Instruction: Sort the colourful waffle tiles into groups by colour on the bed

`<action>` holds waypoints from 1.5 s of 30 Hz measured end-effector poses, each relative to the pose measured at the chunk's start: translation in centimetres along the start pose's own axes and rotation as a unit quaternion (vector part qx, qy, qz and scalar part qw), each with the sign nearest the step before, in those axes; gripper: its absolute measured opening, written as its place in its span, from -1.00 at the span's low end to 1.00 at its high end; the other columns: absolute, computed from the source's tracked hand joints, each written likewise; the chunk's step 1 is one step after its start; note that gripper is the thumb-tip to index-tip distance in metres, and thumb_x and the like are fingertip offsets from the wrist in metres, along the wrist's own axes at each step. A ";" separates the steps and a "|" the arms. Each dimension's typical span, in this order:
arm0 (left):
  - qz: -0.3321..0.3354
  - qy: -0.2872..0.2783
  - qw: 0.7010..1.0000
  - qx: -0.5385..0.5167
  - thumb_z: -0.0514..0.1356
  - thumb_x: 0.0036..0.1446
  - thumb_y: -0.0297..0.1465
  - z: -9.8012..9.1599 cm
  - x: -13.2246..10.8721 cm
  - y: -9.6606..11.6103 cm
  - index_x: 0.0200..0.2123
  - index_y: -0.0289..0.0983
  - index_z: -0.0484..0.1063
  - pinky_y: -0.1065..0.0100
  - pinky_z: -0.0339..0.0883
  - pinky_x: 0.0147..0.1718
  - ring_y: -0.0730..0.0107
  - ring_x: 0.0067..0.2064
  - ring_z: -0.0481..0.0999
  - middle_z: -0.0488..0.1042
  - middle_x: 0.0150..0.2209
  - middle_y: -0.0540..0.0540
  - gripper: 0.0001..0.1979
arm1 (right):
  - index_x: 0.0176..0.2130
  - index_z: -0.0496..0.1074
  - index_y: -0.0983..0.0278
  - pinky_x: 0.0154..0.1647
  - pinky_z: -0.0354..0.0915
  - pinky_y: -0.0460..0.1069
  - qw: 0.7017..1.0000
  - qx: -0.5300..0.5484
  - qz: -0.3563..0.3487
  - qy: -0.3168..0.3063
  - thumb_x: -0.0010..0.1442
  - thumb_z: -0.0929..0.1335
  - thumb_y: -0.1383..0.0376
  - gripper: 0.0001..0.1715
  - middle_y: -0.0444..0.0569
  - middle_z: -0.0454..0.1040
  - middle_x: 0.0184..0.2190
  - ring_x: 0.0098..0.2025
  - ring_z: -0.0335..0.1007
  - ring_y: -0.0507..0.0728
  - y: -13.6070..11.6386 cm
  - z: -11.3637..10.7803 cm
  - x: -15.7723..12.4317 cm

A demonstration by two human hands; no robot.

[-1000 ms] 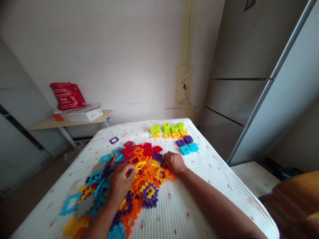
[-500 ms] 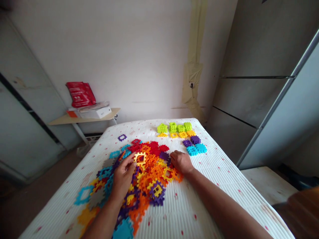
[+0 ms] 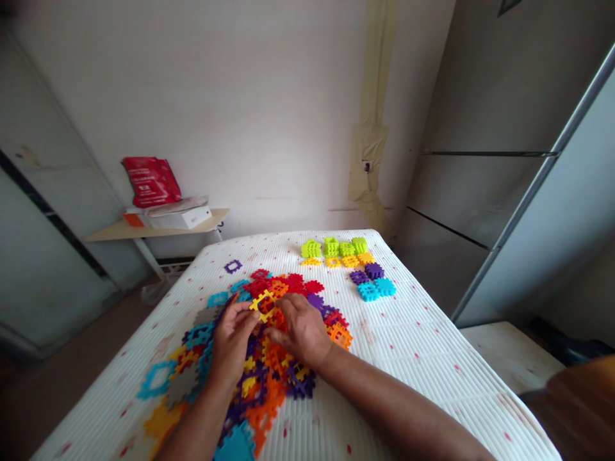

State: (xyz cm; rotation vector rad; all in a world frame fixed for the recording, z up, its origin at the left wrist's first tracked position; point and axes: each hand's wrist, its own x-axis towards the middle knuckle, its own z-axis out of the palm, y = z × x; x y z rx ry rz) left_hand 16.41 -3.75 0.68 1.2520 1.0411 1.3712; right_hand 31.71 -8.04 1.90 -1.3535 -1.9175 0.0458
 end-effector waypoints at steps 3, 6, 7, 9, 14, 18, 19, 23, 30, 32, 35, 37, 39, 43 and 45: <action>-0.016 -0.005 1.000 -0.008 0.28 -0.11 -0.21 -0.1 0.1 -0.1 -0.25 -0.27 0.31 0.45 0.29 -0.45 0.44 -0.47 0.43 0.43 -0.51 0.04 -0.62 | -0.05 0.34 0.27 -0.09 0.31 0.08 1.000 -0.009 0.008 -0.002 0.14 0.33 0.14 -0.60 0.12 0.38 -0.10 -0.06 0.31 0.19 -0.4 0.8 0.3; -0.024 -0.011 1.000 -0.015 0.30 -0.13 -0.20 -0.1 0.1 -0.2 -0.26 -0.27 0.31 0.46 0.27 -0.47 0.45 -0.48 0.43 0.43 -0.52 0.04 -0.60 | -0.08 0.35 0.27 -0.09 0.30 0.07 1.000 -0.007 0.010 -0.001 0.14 0.32 0.18 -0.65 0.10 0.38 -0.13 -0.07 0.31 0.19 -0.1 1.1 0.4; -0.022 -0.012 1.000 -0.016 0.31 -0.15 -0.20 0.0 0.1 -0.2 -0.27 -0.27 0.31 0.46 0.27 -0.47 0.45 -0.48 0.42 0.43 -0.52 0.04 -0.60 | -0.08 0.35 0.27 -0.09 0.30 0.07 1.000 -0.003 0.012 0.002 0.14 0.33 0.19 -0.65 0.10 0.39 -0.13 -0.07 0.31 0.19 -0.1 1.1 0.4; -0.017 -0.011 1.000 -0.012 0.31 -0.16 -0.19 0.1 0.1 -0.2 -0.28 -0.28 0.31 0.45 0.27 -0.49 0.45 -0.50 0.41 0.43 -0.52 0.04 -0.59 | -0.07 0.34 0.26 -0.09 0.30 0.07 1.000 0.009 0.021 0.005 0.13 0.34 0.19 -0.63 0.09 0.39 -0.15 -0.08 0.32 0.19 0.0 1.1 0.4; -0.014 -0.015 1.000 0.003 0.30 -0.16 -0.17 0.3 -0.1 -0.4 -0.28 -0.28 0.31 0.44 0.28 -0.49 0.44 -0.49 0.42 0.44 -0.50 0.02 -0.59 | -0.04 0.32 0.25 -0.09 0.29 0.06 0.997 0.038 0.060 0.013 0.10 0.36 0.22 -0.58 0.08 0.39 -0.14 -0.09 0.33 0.17 -0.5 1.0 0.4; -0.011 -0.022 1.000 0.017 0.28 -0.12 -0.15 0.3 -0.1 -0.5 -0.25 -0.27 0.32 0.41 0.31 -0.44 0.40 -0.45 0.46 0.47 -0.50 0.00 -0.59 | -0.01 0.31 0.27 -0.08 0.29 0.03 0.996 0.017 0.086 0.012 0.08 0.36 0.23 -0.54 0.05 0.39 -0.12 -0.10 0.33 0.15 0.5 0.1 0.8; -0.009 -0.020 1.000 0.019 0.26 -0.10 -0.15 0.3 -0.1 -0.4 -0.22 -0.27 0.32 0.39 0.32 -0.42 0.38 -0.44 0.47 0.47 -0.49 -0.01 -0.58 | 0.00 0.31 0.27 -0.08 0.28 0.03 0.995 -0.007 0.095 0.011 0.09 0.35 0.22 -0.54 0.06 0.39 -0.12 -0.09 0.33 0.15 1.3 -0.4 1.0; -0.004 -0.013 1.000 0.016 0.24 -0.07 -0.14 0.2 -0.1 -0.1 -0.13 -0.27 0.31 0.31 0.37 -0.34 0.31 -0.37 0.52 0.49 -0.46 -0.04 -0.53 | -0.03 0.36 0.27 -0.09 0.25 0.02 0.965 -0.173 0.196 0.020 0.14 0.32 0.18 -0.59 0.09 0.40 -0.10 -0.08 0.33 0.18 6.4 -2.7 2.8; -0.009 -0.027 0.999 0.023 0.26 -0.09 -0.17 0.2 -0.1 -0.6 -0.11 -0.27 0.33 0.24 0.40 -0.26 0.24 -0.31 0.54 0.51 -0.41 -0.09 -0.52 | -0.08 0.40 0.28 -0.19 0.24 0.01 0.888 -0.318 0.331 -0.013 0.14 0.29 0.11 -0.59 0.11 0.41 -0.11 -0.05 0.30 0.21 14.5 -2.9 6.0; -0.011 -0.024 0.999 0.024 0.26 -0.10 -0.16 0.0 0.1 -0.8 -0.11 -0.27 0.34 0.23 0.40 -0.25 0.23 -0.30 0.54 0.51 -0.40 -0.09 -0.51 | -0.09 0.40 0.30 -0.21 0.24 0.02 0.883 -0.322 0.341 -0.023 0.15 0.28 0.14 -0.61 0.15 0.41 -0.11 -0.04 0.29 0.23 15.4 -2.4 6.5; -0.016 -0.024 0.999 0.029 0.26 -0.10 -0.15 -0.2 0.3 -1.0 -0.10 -0.27 0.33 0.23 0.40 -0.25 0.23 -0.29 0.54 0.52 -0.38 -0.10 -0.50 | -0.10 0.40 0.32 -0.19 0.23 0.04 0.882 -0.321 0.343 -0.039 0.16 0.26 0.17 -0.63 0.20 0.40 -0.11 -0.03 0.28 0.25 16.1 -1.6 7.2; -0.022 -0.025 0.999 0.026 0.26 -0.11 -0.15 -0.3 0.4 -0.9 -0.10 -0.28 0.33 0.24 0.40 -0.25 0.23 -0.28 0.54 0.52 -0.38 -0.11 -0.49 | -0.10 0.40 0.33 -0.19 0.23 0.04 0.882 -0.323 0.341 -0.044 0.17 0.25 0.18 -0.64 0.21 0.39 -0.10 -0.04 0.27 0.24 16.5 -1.3 7.5; -0.028 -0.025 0.999 0.019 0.27 -0.11 -0.15 -0.3 0.3 -0.8 -0.10 -0.28 0.33 0.24 0.40 -0.23 0.23 -0.28 0.54 0.52 -0.38 -0.11 -0.49 | -0.11 0.40 0.33 -0.20 0.24 0.03 0.880 -0.326 0.341 -0.048 0.18 0.25 0.18 -0.63 0.20 0.39 -0.10 -0.04 0.27 0.24 16.8 -1.1 7.8; -0.030 -0.026 0.999 0.016 0.26 -0.09 -0.19 -0.2 0.2 -0.5 -0.09 -0.28 0.32 0.27 0.39 -0.20 0.28 -0.28 0.53 0.53 -0.36 -0.11 -0.51 | -0.10 0.41 0.33 -0.22 0.24 0.02 0.882 -0.327 0.335 -0.055 0.18 0.26 0.18 -0.64 0.17 0.39 -0.10 -0.03 0.27 0.24 17.1 -0.7 7.9; -0.028 -0.025 0.999 0.020 0.26 -0.09 -0.19 -0.2 0.1 -0.4 -0.10 -0.28 0.33 0.28 0.39 -0.21 0.28 -0.28 0.53 0.53 -0.36 -0.10 -0.52 | -0.11 0.40 0.33 -0.22 0.24 0.02 0.882 -0.327 0.334 -0.058 0.18 0.26 0.18 -0.64 0.17 0.37 -0.09 -0.02 0.26 0.24 17.1 -0.6 7.8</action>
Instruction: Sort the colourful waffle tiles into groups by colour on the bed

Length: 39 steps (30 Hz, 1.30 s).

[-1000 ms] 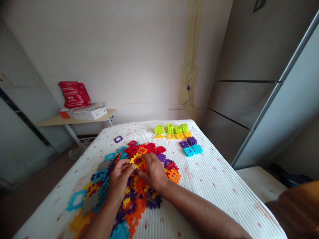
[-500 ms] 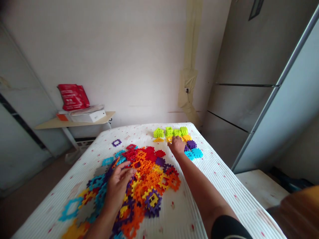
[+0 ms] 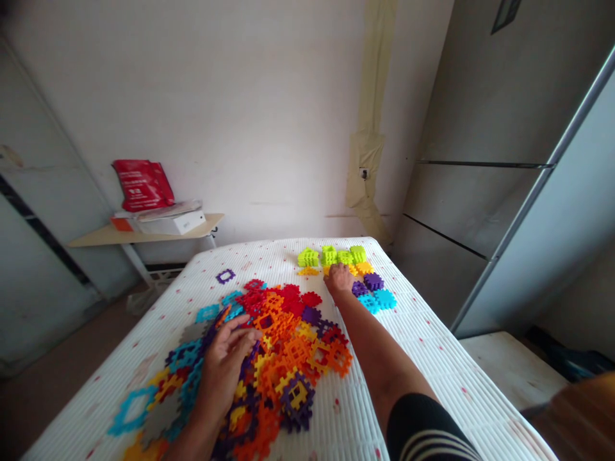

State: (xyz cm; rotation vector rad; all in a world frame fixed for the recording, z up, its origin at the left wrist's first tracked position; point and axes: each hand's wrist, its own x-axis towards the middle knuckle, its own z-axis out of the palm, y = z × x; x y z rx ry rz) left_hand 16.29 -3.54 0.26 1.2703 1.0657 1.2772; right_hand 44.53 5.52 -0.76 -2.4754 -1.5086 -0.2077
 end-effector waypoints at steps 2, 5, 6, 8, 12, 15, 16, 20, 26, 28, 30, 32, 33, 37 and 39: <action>0.001 0.005 1.000 0.001 0.26 -0.09 -0.19 0.0 0.0 0.0 -0.10 -0.28 0.34 0.27 0.38 -0.22 0.27 -0.29 0.53 0.53 -0.36 -0.10 -0.52 | -0.10 0.39 0.31 -0.21 0.24 0.02 1.000 -0.002 -0.002 -0.002 0.18 0.26 0.17 -0.64 0.17 0.35 -0.07 -0.02 0.25 0.24 0.0 0.0 -0.1; 0.000 0.007 1.000 -0.001 0.26 -0.10 -0.19 0.0 0.0 0.0 -0.10 -0.28 0.35 0.27 0.39 -0.22 0.27 -0.29 0.54 0.53 -0.37 -0.11 -0.52 | -0.08 0.37 0.29 -0.19 0.24 0.02 1.000 -0.007 -0.011 -0.010 0.18 0.27 0.16 -0.65 0.15 0.32 -0.05 -0.01 0.23 0.22 -0.1 -0.1 -0.3; -0.001 0.006 1.000 -0.001 0.27 -0.10 -0.19 0.0 0.0 -0.1 -0.10 -0.28 0.35 0.28 0.39 -0.22 0.27 -0.29 0.54 0.53 -0.37 -0.10 -0.51 | -0.08 0.37 0.28 -0.19 0.24 0.02 1.000 -0.011 -0.014 -0.014 0.18 0.27 0.17 -0.65 0.14 0.32 -0.05 -0.01 0.23 0.22 -0.1 -0.1 -0.3; -0.001 0.004 1.000 -0.001 0.27 -0.10 -0.19 -0.1 0.1 -0.2 -0.10 -0.28 0.35 0.29 0.38 -0.22 0.27 -0.28 0.54 0.53 -0.36 -0.10 -0.51 | -0.08 0.37 0.27 -0.20 0.25 0.02 0.999 -0.020 -0.019 -0.018 0.18 0.27 0.18 -0.67 0.12 0.32 -0.05 -0.01 0.24 0.21 -0.1 -0.3 -0.3; -0.003 -0.005 1.000 -0.003 0.26 -0.09 -0.20 -0.2 0.1 -0.4 -0.09 -0.28 0.33 0.31 0.37 -0.22 0.29 -0.27 0.53 0.53 -0.35 -0.10 -0.52 | -0.09 0.39 0.26 -0.22 0.25 0.00 0.999 -0.027 -0.018 -0.025 0.19 0.26 0.22 -0.70 0.11 0.35 -0.06 -0.02 0.26 0.20 -0.3 -0.5 -0.1; -0.004 -0.010 1.000 -0.003 0.25 -0.06 -0.21 -0.2 0.1 -0.3 -0.10 -0.27 0.32 0.34 0.36 -0.22 0.31 -0.26 0.52 0.52 -0.34 -0.09 -0.54 | -0.09 0.39 0.26 -0.20 0.25 -0.01 0.999 -0.026 -0.013 -0.031 0.19 0.26 0.24 -0.70 0.12 0.36 -0.07 -0.02 0.28 0.19 -0.3 -0.6 0.1; -0.003 -0.011 1.000 -0.002 0.25 -0.06 -0.22 -0.2 0.1 -0.3 -0.10 -0.27 0.31 0.35 0.35 -0.23 0.32 -0.27 0.52 0.52 -0.34 -0.08 -0.55 | -0.09 0.39 0.26 -0.20 0.25 -0.01 0.999 -0.027 -0.012 -0.033 0.19 0.26 0.24 -0.70 0.12 0.37 -0.07 -0.02 0.28 0.19 -0.3 -0.6 0.1; 0.000 -0.012 1.000 0.005 0.25 -0.06 -0.22 -0.2 0.2 -0.3 -0.09 -0.27 0.31 0.37 0.34 -0.24 0.34 -0.29 0.52 0.52 -0.36 -0.07 -0.54 | -0.08 0.39 0.26 -0.18 0.25 0.01 0.999 -0.027 -0.014 -0.035 0.18 0.27 0.23 -0.69 0.13 0.38 -0.07 -0.01 0.28 0.19 -0.3 -0.6 0.2; 0.003 -0.013 1.000 0.014 0.25 -0.07 -0.21 -0.2 0.2 -0.3 -0.09 -0.27 0.32 0.37 0.33 -0.26 0.36 -0.30 0.51 0.52 -0.36 -0.07 -0.53 | -0.07 0.38 0.28 -0.18 0.25 0.01 0.999 -0.030 -0.021 -0.029 0.18 0.27 0.24 -0.68 0.13 0.39 -0.08 0.00 0.28 0.20 -0.2 -0.4 0.3; 0.003 -0.010 1.000 0.016 0.25 -0.06 -0.21 -0.1 0.2 -0.3 -0.08 -0.27 0.32 0.37 0.33 -0.25 0.36 -0.30 0.51 0.52 -0.35 -0.07 -0.53 | -0.07 0.38 0.29 -0.19 0.26 0.01 0.999 -0.030 -0.022 -0.028 0.18 0.26 0.25 -0.68 0.14 0.40 -0.10 -0.02 0.30 0.21 -0.2 -0.5 0.3; 0.003 -0.007 1.000 0.015 0.25 -0.07 -0.22 -0.1 0.1 -0.2 -0.08 -0.28 0.32 0.35 0.34 -0.23 0.35 -0.30 0.52 0.52 -0.35 -0.07 -0.53 | -0.08 0.39 0.30 -0.20 0.26 0.02 0.999 -0.031 -0.024 -0.030 0.17 0.27 0.25 -0.69 0.14 0.40 -0.10 -0.03 0.31 0.21 -0.2 -0.6 0.3; 0.005 -0.006 1.000 0.014 0.25 -0.07 -0.22 0.0 0.0 -0.2 -0.09 -0.29 0.33 0.34 0.34 -0.23 0.33 -0.30 0.52 0.52 -0.35 -0.08 -0.54 | -0.09 0.39 0.30 -0.19 0.26 0.03 0.999 -0.030 -0.025 -0.032 0.17 0.27 0.25 -0.69 0.15 0.40 -0.10 -0.04 0.32 0.22 -0.2 -0.8 0.1; 0.007 -0.006 1.000 0.015 0.25 -0.07 -0.22 0.0 0.0 -0.1 -0.09 -0.29 0.33 0.34 0.34 -0.24 0.33 -0.29 0.52 0.52 -0.36 -0.08 -0.54 | -0.08 0.39 0.29 -0.19 0.26 0.03 0.999 -0.030 -0.026 -0.034 0.18 0.27 0.25 -0.68 0.16 0.40 -0.10 -0.04 0.33 0.22 -0.3 -0.9 0.0; 0.021 -0.004 0.999 0.025 0.24 -0.06 -0.24 0.1 0.0 0.1 -0.10 -0.29 0.34 0.34 0.35 -0.26 0.33 -0.30 0.53 0.52 -0.36 -0.08 -0.57 | -0.05 0.37 0.28 -0.18 0.26 0.02 0.999 -0.018 -0.045 -0.018 0.19 0.25 0.21 -0.65 0.15 0.40 -0.08 -0.05 0.35 0.22 -0.6 -1.8 -0.7; 0.034 -0.008 0.999 0.042 0.22 -0.04 -0.24 0.0 -0.1 0.2 -0.13 -0.29 0.35 0.34 0.36 -0.28 0.33 -0.31 0.53 0.52 -0.36 -0.08 -0.60 | -0.05 0.38 0.27 -0.19 0.26 0.01 0.997 0.018 -0.071 0.001 0.19 0.26 0.20 -0.64 0.12 0.42 -0.08 -0.08 0.38 0.20 -0.6 -2.5 -1.3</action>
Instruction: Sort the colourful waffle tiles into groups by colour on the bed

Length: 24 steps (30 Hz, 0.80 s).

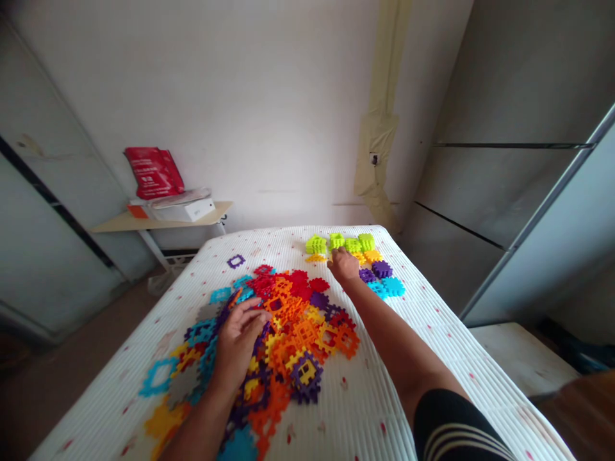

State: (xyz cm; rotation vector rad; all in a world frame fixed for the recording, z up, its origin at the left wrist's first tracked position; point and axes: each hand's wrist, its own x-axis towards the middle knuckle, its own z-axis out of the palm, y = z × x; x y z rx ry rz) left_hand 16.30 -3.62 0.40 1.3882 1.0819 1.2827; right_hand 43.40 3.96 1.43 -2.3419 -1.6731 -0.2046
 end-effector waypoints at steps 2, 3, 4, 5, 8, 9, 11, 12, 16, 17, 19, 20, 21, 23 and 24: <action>0.025 -0.014 0.999 0.034 0.19 -0.01 -0.24 -0.1 -0.1 -0.2 -0.18 -0.29 0.38 0.34 0.36 -0.30 0.33 -0.32 0.52 0.53 -0.36 -0.10 -0.66 | -0.08 0.42 0.26 -0.21 0.26 -0.03 0.997 0.060 -0.041 -0.002 0.15 0.29 0.22 -0.67 0.06 0.47 -0.12 -0.15 0.41 0.15 0.2 -0.8 -1.0; 0.042 -0.025 0.997 0.060 0.17 0.00 -0.24 -0.1 -0.1 -0.3 -0.21 -0.29 0.40 0.34 0.36 -0.31 0.32 -0.32 0.52 0.53 -0.36 -0.10 -0.70 | -0.12 0.44 0.26 -0.23 0.26 -0.06 0.993 0.092 -0.065 -0.015 0.13 0.31 0.25 -0.70 0.02 0.50 -0.17 -0.20 0.43 0.12 0.4 -1.2 -1.7; 0.062 -0.036 0.993 0.094 0.16 0.02 -0.25 -0.2 -0.1 -0.5 -0.25 -0.28 0.42 0.34 0.35 -0.31 0.33 -0.33 0.51 0.53 -0.36 -0.10 -0.74 | -0.16 0.46 0.26 -0.25 0.25 -0.08 0.987 0.123 -0.094 -0.033 0.11 0.33 0.27 -0.73 -0.02 0.52 -0.23 -0.25 0.43 0.09 0.7 -1.7 -2.4; 0.084 -0.046 0.987 0.130 0.14 0.04 -0.26 -0.2 -0.2 -0.7 -0.28 -0.27 0.44 0.34 0.35 -0.31 0.33 -0.33 0.51 0.53 -0.37 -0.09 -0.77 | -0.21 0.49 0.26 -0.28 0.24 -0.10 0.979 0.150 -0.125 -0.052 0.09 0.33 0.30 -0.77 -0.05 0.54 -0.29 -0.30 0.43 0.06 1.0 -2.1 -3.3; 0.147 -0.071 0.961 0.222 0.10 0.07 -0.33 -0.1 -0.4 -1.0 -0.34 -0.24 0.47 0.35 0.33 -0.34 0.36 -0.37 0.48 0.52 -0.40 -0.06 -0.82 | -0.32 0.51 0.27 -0.36 0.22 -0.13 0.951 0.215 -0.192 -0.107 0.05 0.33 0.37 -0.83 -0.11 0.54 -0.40 -0.41 0.40 0.01 1.8 -3.2 -6.4; 0.162 -0.078 0.954 0.240 0.09 0.07 -0.35 0.0 -0.4 -1.0 -0.35 -0.24 0.47 0.35 0.33 -0.34 0.36 -0.36 0.48 0.52 -0.40 -0.06 -0.83 | -0.34 0.51 0.27 -0.38 0.21 -0.14 0.944 0.229 -0.203 -0.124 0.04 0.32 0.39 -0.82 -0.12 0.54 -0.41 -0.42 0.40 0.00 1.8 -3.5 -7.3; 0.189 -0.094 0.942 0.262 0.08 0.05 -0.40 0.3 -0.6 -0.9 -0.37 -0.23 0.48 0.33 0.34 -0.30 0.33 -0.32 0.48 0.53 -0.38 -0.07 -0.83 | -0.34 0.52 0.26 -0.39 0.20 -0.15 0.935 0.234 -0.213 -0.159 0.02 0.31 0.41 -0.80 -0.13 0.54 -0.39 -0.41 0.40 0.00 1.6 -3.9 -9.0; 0.200 -0.103 0.936 0.270 0.08 0.04 -0.41 0.4 -0.6 -0.8 -0.38 -0.22 0.48 0.32 0.34 -0.27 0.32 -0.30 0.49 0.53 -0.37 -0.08 -0.83 | -0.33 0.52 0.25 -0.39 0.20 -0.15 0.935 0.221 -0.213 -0.176 0.01 0.32 0.40 -0.80 -0.13 0.54 -0.37 -0.39 0.41 0.01 1.3 -4.1 -9.7; 0.234 -0.144 0.913 0.301 0.08 0.04 -0.44 0.8 -0.7 -0.5 -0.32 -0.19 0.51 0.26 0.33 -0.15 0.27 -0.20 0.49 0.55 -0.31 -0.09 -0.79 | -0.28 0.52 0.19 -0.39 0.18 -0.11 0.953 0.105 -0.206 -0.197 -0.08 0.40 0.30 -0.73 -0.11 0.55 -0.29 -0.30 0.43 0.10 -0.2 -4.1 -11.1; 0.238 -0.154 0.908 0.308 0.08 0.04 -0.44 0.9 -0.8 -0.4 -0.30 -0.18 0.51 0.25 0.33 -0.14 0.26 -0.19 0.49 0.55 -0.29 -0.09 -0.78 | -0.26 0.52 0.17 -0.40 0.18 -0.10 0.956 0.076 -0.208 -0.192 -0.08 0.40 0.29 -0.72 -0.10 0.54 -0.28 -0.29 0.43 0.11 -0.5 -4.0 -11.2; 0.242 -0.170 0.900 0.321 0.08 0.04 -0.45 0.9 -0.8 -0.5 -0.27 -0.17 0.51 0.23 0.33 -0.12 0.25 -0.17 0.48 0.55 -0.27 -0.10 -0.76 | -0.25 0.51 0.15 -0.40 0.17 -0.10 0.956 0.040 -0.221 -0.191 -0.07 0.38 0.30 -0.70 -0.09 0.54 -0.26 -0.27 0.43 0.12 -1.0 -3.5 -11.4; 0.242 -0.176 0.897 0.326 0.07 0.04 -0.46 0.9 -0.8 -0.5 -0.26 -0.17 0.51 0.23 0.33 -0.11 0.24 -0.17 0.48 0.55 -0.26 -0.10 -0.75 | -0.24 0.51 0.14 -0.40 0.17 -0.10 0.954 0.031 -0.226 -0.194 -0.07 0.37 0.30 -0.70 -0.10 0.54 -0.26 -0.27 0.43 0.12 -1.1 -3.2 -11.4; 0.243 -0.183 0.893 0.332 0.07 0.04 -0.46 0.9 -0.8 -0.5 -0.25 -0.17 0.51 0.23 0.33 -0.10 0.24 -0.16 0.48 0.55 -0.25 -0.10 -0.74 | -0.24 0.50 0.13 -0.40 0.17 -0.10 0.953 0.026 -0.229 -0.197 -0.07 0.37 0.31 -0.69 -0.10 0.54 -0.26 -0.27 0.43 0.12 -1.1 -2.9 -11.5; 0.247 -0.196 0.886 0.341 0.08 0.04 -0.46 1.0 -0.8 -0.5 -0.23 -0.17 0.51 0.23 0.33 -0.09 0.24 -0.16 0.48 0.55 -0.24 -0.10 -0.73 | -0.24 0.50 0.14 -0.39 0.16 -0.11 0.952 0.026 -0.233 -0.197 -0.08 0.37 0.31 -0.69 -0.11 0.54 -0.27 -0.28 0.43 0.11 -1.1 -2.6 -11.5; 0.248 -0.202 0.883 0.345 0.08 0.04 -0.46 1.0 -0.8 -0.6 -0.23 -0.17 0.51 0.23 0.33 -0.10 0.24 -0.16 0.48 0.55 -0.24 -0.10 -0.73 | -0.26 0.50 0.14 -0.40 0.15 -0.11 0.952 0.027 -0.233 -0.195 -0.08 0.37 0.32 -0.71 -0.11 0.54 -0.28 -0.29 0.43 0.11 -1.1 -2.5 -11.5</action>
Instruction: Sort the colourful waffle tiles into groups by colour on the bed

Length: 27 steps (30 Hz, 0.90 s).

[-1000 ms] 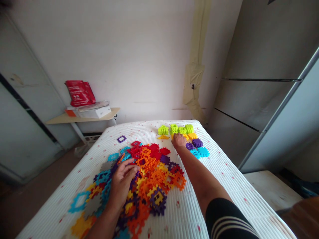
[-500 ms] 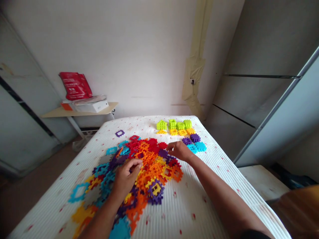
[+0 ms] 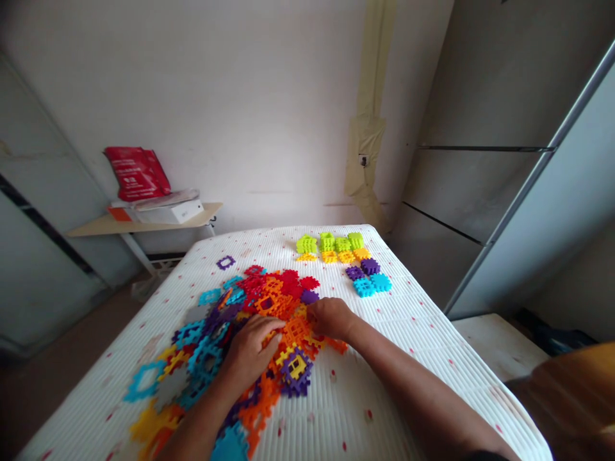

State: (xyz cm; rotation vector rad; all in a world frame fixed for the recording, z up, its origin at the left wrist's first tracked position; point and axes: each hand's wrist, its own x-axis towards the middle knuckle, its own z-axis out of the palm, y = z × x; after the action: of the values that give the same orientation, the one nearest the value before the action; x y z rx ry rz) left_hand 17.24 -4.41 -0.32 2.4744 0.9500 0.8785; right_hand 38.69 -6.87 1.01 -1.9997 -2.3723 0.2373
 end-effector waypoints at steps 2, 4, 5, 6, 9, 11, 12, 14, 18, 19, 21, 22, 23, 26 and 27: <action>0.003 -0.009 1.000 0.002 0.07 0.05 -0.46 0.1 0.0 0.0 -0.23 -0.16 0.52 0.24 0.33 -0.11 0.25 -0.17 0.48 0.55 -0.25 -0.09 -0.73 | -0.30 0.49 0.17 -0.43 0.12 -0.12 1.000 0.010 0.000 0.006 -0.09 0.37 0.33 -0.75 -0.12 0.54 -0.32 -0.32 0.41 0.08 0.0 -0.2 0.0; 0.003 -0.011 1.000 0.000 0.07 0.05 -0.45 0.1 -0.1 0.1 -0.23 -0.15 0.52 0.24 0.33 -0.12 0.25 -0.17 0.48 0.55 -0.25 -0.09 -0.73 | -0.34 0.49 0.19 -0.47 0.07 -0.13 0.999 0.040 0.005 0.015 -0.08 0.36 0.35 -0.79 -0.14 0.52 -0.38 -0.39 0.37 0.04 -0.1 -0.8 -0.2; 0.002 -0.010 1.000 -0.003 0.08 0.05 -0.45 0.2 -0.1 0.1 -0.23 -0.15 0.52 0.24 0.33 -0.12 0.25 -0.17 0.48 0.55 -0.25 -0.09 -0.73 | -0.36 0.48 0.20 -0.49 0.05 -0.13 0.998 0.060 0.007 0.024 -0.08 0.36 0.36 -0.81 -0.15 0.50 -0.42 -0.42 0.34 0.02 -0.1 -1.1 -0.2; 0.000 -0.008 1.000 -0.006 0.08 0.05 -0.45 0.2 -0.1 0.0 -0.24 -0.15 0.52 0.24 0.33 -0.12 0.25 -0.17 0.48 0.55 -0.25 -0.09 -0.74 | -0.37 0.48 0.21 -0.50 0.04 -0.14 0.996 0.084 0.008 0.036 -0.08 0.35 0.37 -0.83 -0.17 0.48 -0.46 -0.46 0.30 0.00 -0.1 -1.3 -0.3; -0.004 0.001 1.000 -0.023 0.09 0.05 -0.43 0.3 -0.1 -0.1 -0.25 -0.17 0.53 0.25 0.33 -0.13 0.25 -0.18 0.49 0.56 -0.26 -0.10 -0.76 | -0.41 0.44 0.27 -0.51 0.03 -0.15 0.981 0.174 -0.005 0.084 -0.06 0.36 0.40 -0.90 -0.21 0.38 -0.54 -0.52 0.18 -0.05 0.0 -1.7 -0.3; -0.010 0.012 0.999 -0.045 0.11 0.03 -0.41 0.2 -0.1 -0.1 -0.26 -0.17 0.53 0.25 0.33 -0.14 0.24 -0.19 0.49 0.56 -0.28 -0.10 -0.77 | -0.43 0.41 0.29 -0.51 0.05 -0.16 0.961 0.250 -0.018 0.115 -0.05 0.37 0.40 -0.92 -0.23 0.33 -0.56 -0.52 0.14 -0.06 0.0 -1.4 -0.2; -0.016 0.019 0.998 -0.059 0.12 0.02 -0.41 0.2 0.0 -0.1 -0.28 -0.16 0.54 0.25 0.33 -0.14 0.24 -0.19 0.49 0.56 -0.29 -0.10 -0.78 | -0.42 0.39 0.29 -0.51 0.06 -0.17 0.949 0.289 -0.023 0.128 -0.04 0.37 0.40 -0.93 -0.24 0.31 -0.57 -0.53 0.13 -0.07 0.0 -1.2 -0.1; -0.040 0.033 0.994 -0.096 0.14 0.00 -0.39 0.1 0.0 0.0 -0.30 -0.15 0.54 0.25 0.33 -0.14 0.23 -0.21 0.50 0.56 -0.31 -0.10 -0.79 | -0.42 0.37 0.29 -0.52 0.09 -0.17 0.923 0.351 -0.032 0.153 -0.02 0.38 0.36 -0.92 -0.24 0.28 -0.58 -0.54 0.13 -0.07 -0.2 -0.8 0.0; -0.120 0.068 0.976 -0.170 0.17 -0.01 -0.31 -0.2 0.0 0.1 -0.29 -0.17 0.55 0.28 0.35 -0.19 0.24 -0.27 0.51 0.56 -0.34 -0.10 -0.78 | -0.41 0.34 0.27 -0.52 0.12 -0.15 0.898 0.377 -0.056 0.218 0.03 0.37 0.32 -0.91 -0.22 0.29 -0.56 -0.54 0.16 -0.06 -1.5 -0.7 -0.4; -0.143 0.074 0.969 -0.186 0.17 -0.01 -0.28 -0.3 -0.1 0.1 -0.27 -0.18 0.55 0.29 0.35 -0.22 0.25 -0.29 0.51 0.56 -0.35 -0.09 -0.76 | -0.42 0.33 0.27 -0.50 0.14 -0.14 0.897 0.364 -0.071 0.239 0.05 0.36 0.32 -0.91 -0.20 0.31 -0.55 -0.52 0.18 -0.05 -1.9 -0.8 -0.6; -0.187 0.079 0.953 -0.227 0.20 -0.02 -0.23 -0.3 -0.1 0.0 -0.24 -0.21 0.54 0.30 0.36 -0.26 0.25 -0.32 0.51 0.56 -0.37 -0.08 -0.72 | -0.43 0.32 0.25 -0.41 0.21 -0.11 0.892 0.327 -0.115 0.291 0.10 0.34 0.31 -0.90 -0.15 0.36 -0.50 -0.45 0.26 -0.01 -2.8 -1.1 -1.0; -0.202 0.079 0.942 -0.254 0.21 -0.03 -0.21 -0.3 -0.1 0.0 -0.22 -0.22 0.53 0.31 0.37 -0.27 0.25 -0.31 0.52 0.56 -0.37 -0.08 -0.69 | -0.43 0.31 0.25 -0.35 0.23 -0.08 0.885 0.305 -0.143 0.320 0.13 0.32 0.31 -0.90 -0.11 0.39 -0.46 -0.39 0.29 0.02 -3.2 -1.2 -1.2; -0.212 0.080 0.931 -0.285 0.22 -0.04 -0.19 -0.4 -0.1 0.0 -0.21 -0.24 0.53 0.31 0.37 -0.26 0.24 -0.29 0.52 0.56 -0.36 -0.09 -0.66 | -0.41 0.31 0.25 -0.30 0.25 -0.06 0.877 0.283 -0.173 0.347 0.15 0.31 0.32 -0.91 -0.08 0.41 -0.43 -0.34 0.31 0.04 -3.7 -1.2 -1.3; -0.228 0.092 0.899 -0.363 0.23 -0.06 -0.15 -0.7 0.0 0.3 -0.20 -0.28 0.52 0.29 0.38 -0.19 0.20 -0.19 0.52 0.56 -0.28 -0.13 -0.61 | -0.35 0.33 0.24 -0.25 0.25 -0.02 0.858 0.210 -0.240 0.403 0.19 0.26 0.35 -0.93 -0.04 0.43 -0.37 -0.30 0.32 0.07 -4.6 -0.9 -1.6; -0.233 0.094 0.890 -0.381 0.23 -0.05 -0.14 -0.8 0.0 0.4 -0.20 -0.28 0.52 0.29 0.37 -0.17 0.19 -0.16 0.52 0.56 -0.25 -0.14 -0.60 | -0.34 0.34 0.24 -0.27 0.25 -0.02 0.856 0.185 -0.251 0.412 0.19 0.26 0.37 -0.92 -0.03 0.43 -0.36 -0.31 0.31 0.06 -4.9 -0.7 -1.7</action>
State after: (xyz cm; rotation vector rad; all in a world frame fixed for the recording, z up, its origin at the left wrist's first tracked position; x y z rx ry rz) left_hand 16.84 -4.61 0.48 1.4428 0.9548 1.0626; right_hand 34.29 -9.26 2.47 -0.9521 -1.9494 -0.1515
